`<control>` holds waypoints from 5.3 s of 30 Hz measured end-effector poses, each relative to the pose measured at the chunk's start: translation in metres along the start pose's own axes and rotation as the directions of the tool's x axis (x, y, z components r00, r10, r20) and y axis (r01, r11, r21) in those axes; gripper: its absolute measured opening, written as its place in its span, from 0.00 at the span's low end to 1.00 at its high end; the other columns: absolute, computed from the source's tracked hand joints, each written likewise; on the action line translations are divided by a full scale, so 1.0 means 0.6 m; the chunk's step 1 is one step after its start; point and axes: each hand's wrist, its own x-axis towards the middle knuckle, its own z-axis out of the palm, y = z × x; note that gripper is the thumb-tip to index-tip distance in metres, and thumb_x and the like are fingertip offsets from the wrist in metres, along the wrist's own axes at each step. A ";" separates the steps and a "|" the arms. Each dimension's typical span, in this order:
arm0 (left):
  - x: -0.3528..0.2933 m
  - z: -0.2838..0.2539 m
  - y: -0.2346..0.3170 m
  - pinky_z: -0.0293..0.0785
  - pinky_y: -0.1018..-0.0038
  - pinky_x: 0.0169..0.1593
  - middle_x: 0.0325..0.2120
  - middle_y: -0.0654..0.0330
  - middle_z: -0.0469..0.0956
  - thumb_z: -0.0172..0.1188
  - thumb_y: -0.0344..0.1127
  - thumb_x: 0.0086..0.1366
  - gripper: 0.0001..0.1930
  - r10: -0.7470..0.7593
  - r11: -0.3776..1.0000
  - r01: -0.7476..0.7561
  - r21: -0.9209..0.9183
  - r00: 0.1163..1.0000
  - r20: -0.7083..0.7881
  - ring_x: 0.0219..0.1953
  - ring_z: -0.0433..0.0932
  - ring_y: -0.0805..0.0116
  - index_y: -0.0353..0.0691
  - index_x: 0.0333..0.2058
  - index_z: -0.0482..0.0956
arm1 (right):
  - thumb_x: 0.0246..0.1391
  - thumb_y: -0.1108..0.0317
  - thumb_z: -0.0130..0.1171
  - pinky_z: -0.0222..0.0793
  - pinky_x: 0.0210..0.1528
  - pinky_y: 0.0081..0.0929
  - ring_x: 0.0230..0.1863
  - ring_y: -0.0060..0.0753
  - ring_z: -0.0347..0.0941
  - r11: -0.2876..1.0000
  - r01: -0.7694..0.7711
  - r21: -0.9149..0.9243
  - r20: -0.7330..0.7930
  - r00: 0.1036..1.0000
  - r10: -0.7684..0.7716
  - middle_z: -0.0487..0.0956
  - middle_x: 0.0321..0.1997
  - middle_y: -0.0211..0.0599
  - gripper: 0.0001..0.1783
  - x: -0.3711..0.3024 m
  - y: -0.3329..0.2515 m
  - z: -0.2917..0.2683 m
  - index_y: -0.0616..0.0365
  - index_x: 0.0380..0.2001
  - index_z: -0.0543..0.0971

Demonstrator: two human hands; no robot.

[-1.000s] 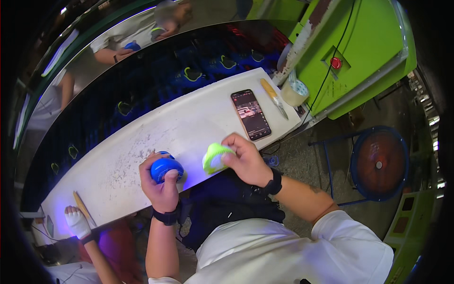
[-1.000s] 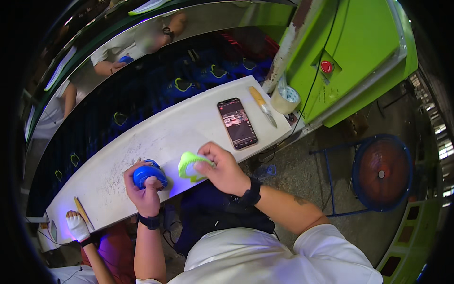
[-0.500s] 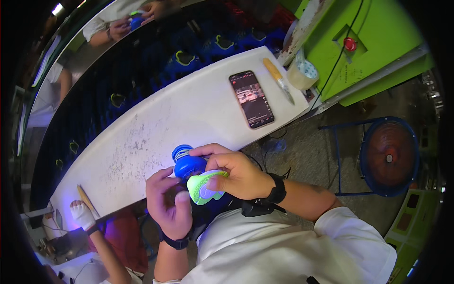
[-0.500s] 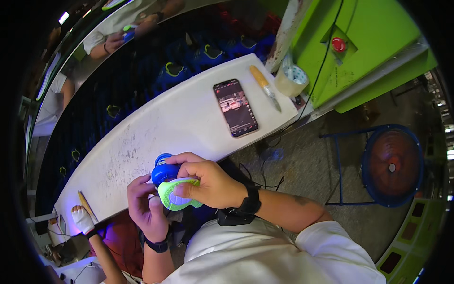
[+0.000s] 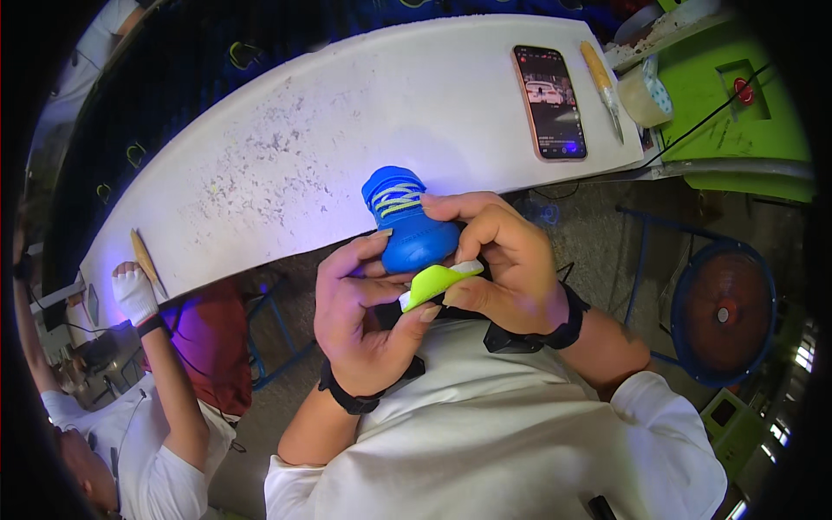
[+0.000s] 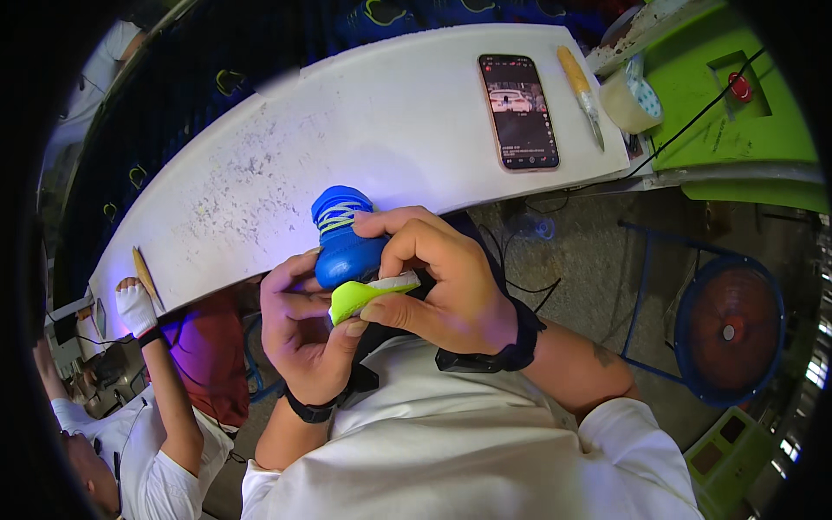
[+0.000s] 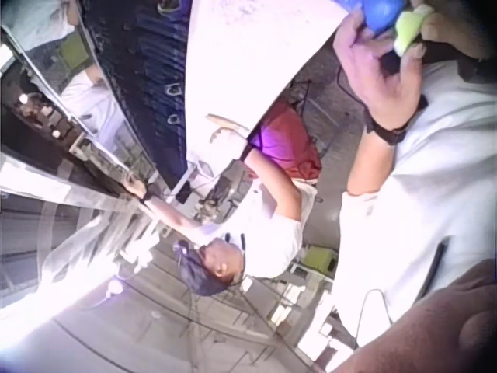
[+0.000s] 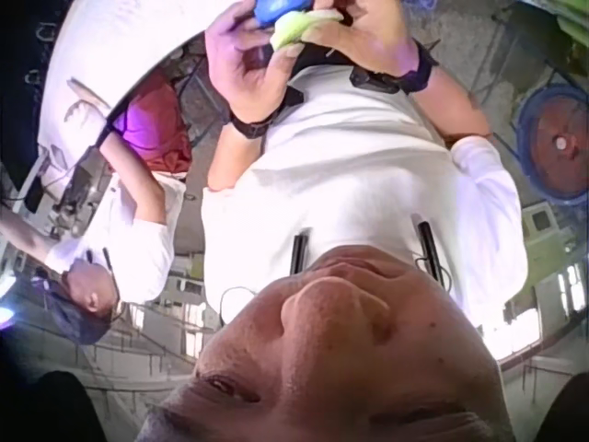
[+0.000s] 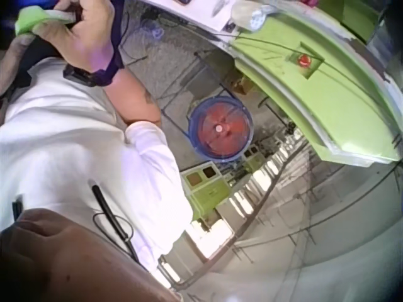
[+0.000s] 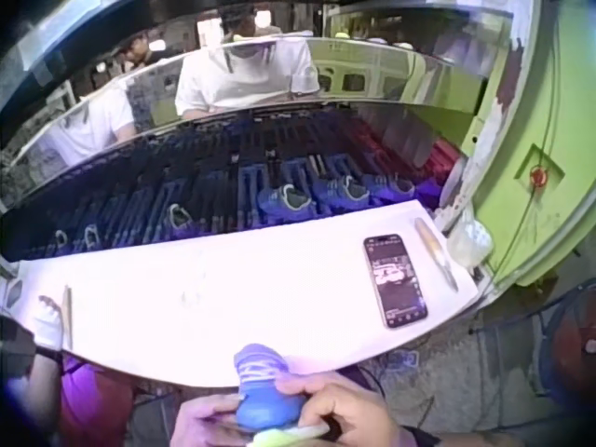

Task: Manually attaching the outer sole to the upper part of a shoe.

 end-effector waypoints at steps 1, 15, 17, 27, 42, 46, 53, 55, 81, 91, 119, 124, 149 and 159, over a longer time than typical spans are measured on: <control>-0.004 -0.002 -0.001 0.81 0.70 0.48 0.56 0.41 0.68 0.74 0.28 0.56 0.15 -0.008 1.000 0.008 -0.025 1.000 0.000 0.46 0.81 0.61 0.32 0.35 0.74 | 0.53 0.58 0.74 0.73 0.49 0.28 0.50 0.36 0.77 1.000 -0.013 0.003 0.001 1.000 0.013 0.75 0.58 0.52 0.21 -0.001 0.000 -0.002 0.60 0.33 0.73; -0.024 -0.026 -0.011 0.81 0.70 0.43 0.51 0.39 0.75 0.79 0.31 0.51 0.20 0.022 0.995 -0.030 0.092 0.996 0.087 0.39 0.83 0.62 0.34 0.29 0.71 | 0.52 0.61 0.73 0.66 0.66 0.52 0.64 0.57 0.71 0.973 0.164 -0.164 0.174 0.975 -0.135 0.76 0.55 0.54 0.21 -0.016 0.006 -0.007 0.57 0.33 0.70; -0.022 -0.022 -0.014 0.82 0.71 0.42 0.51 0.39 0.75 0.79 0.31 0.51 0.20 0.047 0.996 -0.051 0.074 0.997 0.062 0.38 0.83 0.63 0.34 0.29 0.71 | 0.52 0.62 0.73 0.65 0.66 0.52 0.64 0.57 0.71 0.974 0.162 -0.158 0.178 0.975 -0.133 0.76 0.55 0.54 0.20 -0.014 0.008 -0.010 0.57 0.33 0.70; 0.018 -0.011 -0.011 0.80 0.74 0.34 0.43 0.46 0.81 0.78 0.30 0.47 0.17 0.134 0.964 -0.150 0.221 0.987 0.086 0.33 0.83 0.62 0.37 0.25 0.73 | 0.47 0.66 0.76 0.71 0.58 0.42 0.53 0.49 0.78 0.922 0.076 -0.380 0.102 0.994 -0.040 0.80 0.53 0.46 0.27 -0.002 -0.029 -0.035 0.63 0.48 0.78; 0.045 0.043 -0.045 0.62 0.63 0.32 0.23 0.59 0.67 0.75 0.35 0.37 0.19 0.115 0.960 -0.134 0.247 0.989 0.090 0.26 0.69 0.56 0.44 0.23 0.71 | 0.70 0.59 0.47 0.64 0.64 0.49 0.58 0.55 0.73 0.997 0.081 -0.017 0.166 0.983 -0.077 0.83 0.42 0.47 0.21 0.041 0.014 -0.048 0.66 0.34 0.81; 0.040 0.052 -0.061 0.61 0.65 0.37 0.25 0.61 0.68 0.75 0.34 0.37 0.19 0.012 0.942 -0.032 0.334 0.998 0.061 0.29 0.69 0.58 0.45 0.25 0.72 | 0.68 0.58 0.46 0.61 0.65 0.50 0.57 0.54 0.73 0.995 0.027 0.100 0.055 0.998 -0.032 0.82 0.40 0.48 0.22 0.035 0.029 -0.064 0.64 0.31 0.80; 0.064 0.057 -0.082 0.65 0.64 0.30 0.24 0.57 0.67 0.75 0.32 0.39 0.19 0.052 0.924 -0.076 0.374 0.996 0.075 0.28 0.69 0.54 0.42 0.25 0.70 | 0.63 0.59 0.53 0.60 0.67 0.50 0.61 0.54 0.70 0.962 -0.059 0.267 0.039 0.998 0.051 0.80 0.46 0.50 0.16 0.043 0.039 -0.100 0.63 0.35 0.79; 0.071 0.058 -0.080 0.64 0.63 0.30 0.25 0.57 0.67 0.75 0.33 0.40 0.20 0.041 0.922 -0.074 0.380 0.995 0.094 0.27 0.69 0.53 0.42 0.25 0.69 | 0.57 0.67 0.58 0.60 0.67 0.48 0.62 0.51 0.70 0.996 -0.056 0.067 0.043 0.998 0.053 0.78 0.50 0.48 0.09 0.043 0.025 -0.100 0.61 0.38 0.78; 0.083 -0.004 -0.027 0.60 0.43 0.66 0.47 0.48 0.78 0.78 0.42 0.50 0.36 0.315 0.889 -0.332 0.315 0.943 0.104 0.55 0.76 0.49 0.38 0.54 0.71 | 0.60 0.28 0.47 0.60 0.65 0.46 0.56 0.46 0.70 0.593 -0.083 0.801 0.175 0.979 -0.100 0.74 0.54 0.46 0.43 0.100 -0.013 0.001 0.58 0.56 0.71; -0.010 -0.046 -0.041 0.45 0.47 0.73 0.51 0.45 0.77 0.69 0.61 0.58 0.35 -0.114 0.992 0.114 -0.050 0.993 0.004 0.59 0.74 0.56 0.40 0.46 0.65 | 0.39 0.62 0.78 0.72 0.51 0.35 0.50 0.46 0.74 0.843 0.202 -0.498 0.165 0.977 -0.136 0.76 0.49 0.44 0.29 0.012 0.064 0.002 0.58 0.45 0.79; 0.020 -0.123 -0.019 0.68 0.61 0.58 0.57 0.42 0.66 0.72 0.39 0.53 0.23 -0.427 0.895 0.392 0.214 0.891 0.152 0.58 0.70 0.54 0.39 0.36 0.65 | 0.32 0.64 0.73 0.69 0.39 0.34 0.36 0.41 0.72 0.831 0.286 -0.477 0.362 0.926 -0.111 0.69 0.31 0.35 0.22 0.073 0.100 0.042 0.54 0.27 0.70; 0.033 -0.130 -0.030 0.69 0.75 0.44 0.36 0.56 0.74 0.78 0.43 0.49 0.31 -0.651 0.716 0.568 0.406 0.754 0.092 0.38 0.68 0.71 0.41 0.33 0.60 | 0.33 0.62 0.74 0.70 0.40 0.34 0.39 0.41 0.74 0.752 0.330 -0.570 0.395 0.913 -0.102 0.72 0.34 0.37 0.22 0.081 0.090 0.059 0.55 0.29 0.72; 0.101 -0.121 -0.065 0.77 0.75 0.44 0.32 0.62 0.83 0.83 0.33 0.42 0.27 -0.321 0.913 0.262 0.312 0.934 0.154 0.36 0.79 0.77 0.32 0.41 0.80 | 0.40 0.67 0.69 0.68 0.58 0.34 0.53 0.42 0.76 0.997 0.048 0.063 0.372 0.926 -0.068 0.79 0.47 0.45 0.15 0.203 0.020 0.053 0.59 0.34 0.81; 0.104 -0.114 -0.038 0.78 0.69 0.39 0.28 0.52 0.82 0.80 0.39 0.46 0.25 -0.307 0.856 0.208 0.473 0.941 0.142 0.32 0.84 0.62 0.34 0.40 0.80 | 0.41 0.78 0.59 0.61 0.58 0.26 0.50 0.30 0.65 0.997 -0.010 0.074 0.306 0.952 -0.013 0.67 0.46 0.36 0.36 0.177 0.008 0.085 0.55 0.57 0.61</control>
